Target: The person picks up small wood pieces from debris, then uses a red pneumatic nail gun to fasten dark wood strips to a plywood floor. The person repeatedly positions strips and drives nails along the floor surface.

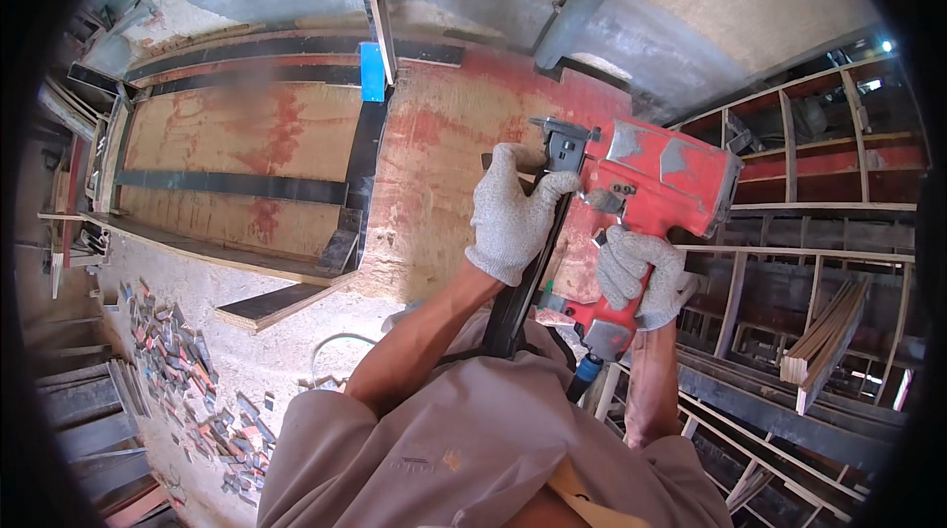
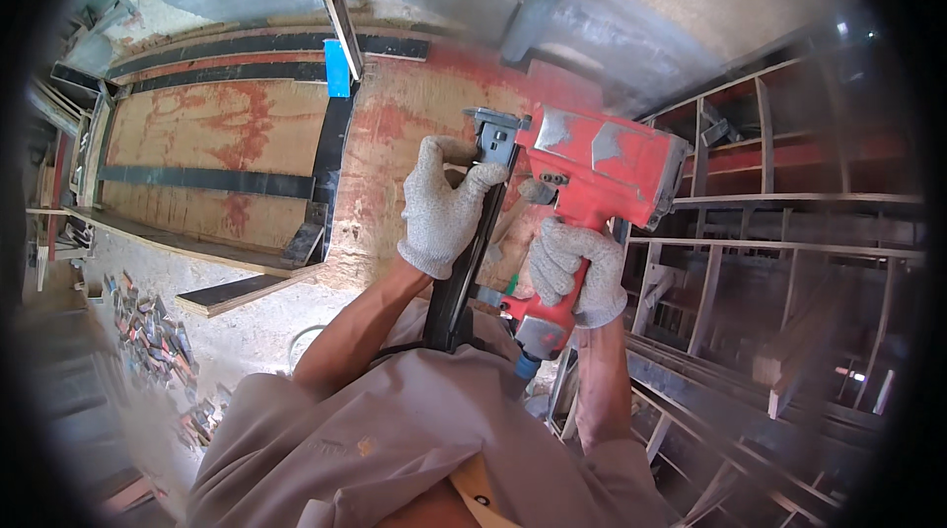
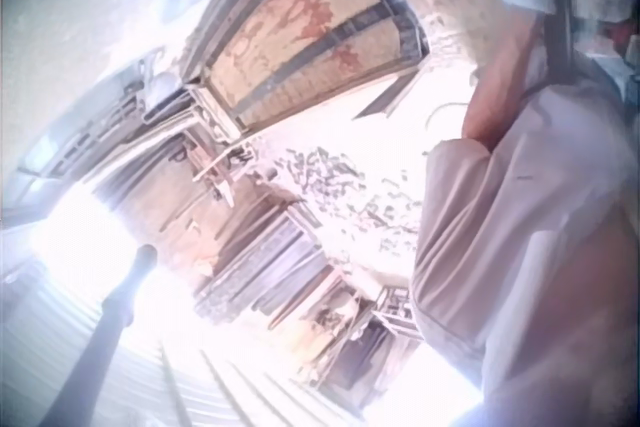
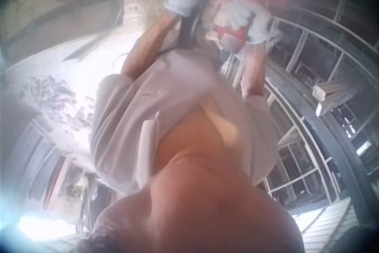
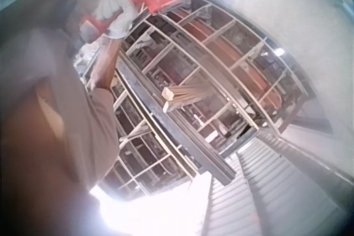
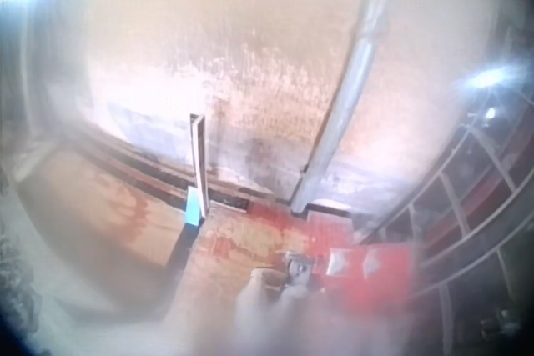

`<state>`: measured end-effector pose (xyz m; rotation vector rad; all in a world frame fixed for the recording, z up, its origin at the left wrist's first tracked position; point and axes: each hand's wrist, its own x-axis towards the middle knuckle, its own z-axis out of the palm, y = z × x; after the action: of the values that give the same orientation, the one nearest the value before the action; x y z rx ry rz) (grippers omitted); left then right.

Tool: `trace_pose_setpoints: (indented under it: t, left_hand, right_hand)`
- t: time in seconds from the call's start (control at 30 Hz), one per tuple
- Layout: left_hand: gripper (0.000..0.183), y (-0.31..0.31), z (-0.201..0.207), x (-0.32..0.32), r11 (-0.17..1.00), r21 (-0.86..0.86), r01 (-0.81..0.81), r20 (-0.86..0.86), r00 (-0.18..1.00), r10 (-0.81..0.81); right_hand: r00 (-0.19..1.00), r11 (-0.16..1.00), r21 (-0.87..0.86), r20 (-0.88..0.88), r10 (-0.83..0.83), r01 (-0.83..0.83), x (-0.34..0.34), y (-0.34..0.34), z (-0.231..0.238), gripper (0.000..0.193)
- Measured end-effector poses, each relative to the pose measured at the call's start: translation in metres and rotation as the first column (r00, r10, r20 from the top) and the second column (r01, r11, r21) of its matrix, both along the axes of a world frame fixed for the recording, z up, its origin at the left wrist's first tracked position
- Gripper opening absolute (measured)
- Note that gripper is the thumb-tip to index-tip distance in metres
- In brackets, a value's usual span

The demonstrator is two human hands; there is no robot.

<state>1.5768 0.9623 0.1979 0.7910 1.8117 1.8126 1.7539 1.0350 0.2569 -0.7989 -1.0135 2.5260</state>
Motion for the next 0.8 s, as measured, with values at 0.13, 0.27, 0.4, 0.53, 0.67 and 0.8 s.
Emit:
trace_pose_setpoints:
  t: [0.13, 0.27, 0.4, 0.53, 0.67, 0.8]
  left_hand:
    - [0.033, 0.006, -0.008, 0.001, 0.999, -0.002, -0.034, -0.106, 0.994, 0.033]
    - [0.034, 0.009, 0.001, -0.003, 0.998, -0.052, -0.028, -0.061, 0.998, 0.025]
    - [0.048, 0.015, 0.004, -0.006, 0.994, -0.105, 0.026, 0.027, 0.999, -0.023]
    - [0.054, 0.015, 0.002, -0.007, 0.988, -0.151, 0.024, 0.003, 1.000, -0.024]
    - [0.056, 0.016, 0.004, -0.010, 0.987, -0.151, 0.053, 0.049, 0.998, -0.046]
    - [0.043, 0.018, 0.005, -0.008, 0.986, -0.167, 0.000, -0.022, 1.000, -0.003]
  right_hand:
    - [1.000, 0.999, -0.024, -0.008, -0.026, 0.026, -0.004, -0.003, 0.002, 0.038]
    - [0.999, 0.998, -0.061, -0.031, -0.030, 0.028, -0.005, 0.001, -0.001, 0.038]
    - [0.996, 0.996, -0.085, -0.076, -0.042, 0.035, -0.005, 0.000, 0.000, 0.038]
    - [0.998, 0.998, -0.021, -0.030, -0.055, 0.054, -0.016, -0.001, 0.015, 0.039]
    - [0.998, 0.998, -0.027, -0.028, -0.064, 0.063, -0.014, -0.001, 0.014, 0.039]
    - [0.997, 0.999, -0.034, -0.069, -0.043, 0.040, -0.010, -0.002, 0.009, 0.038]
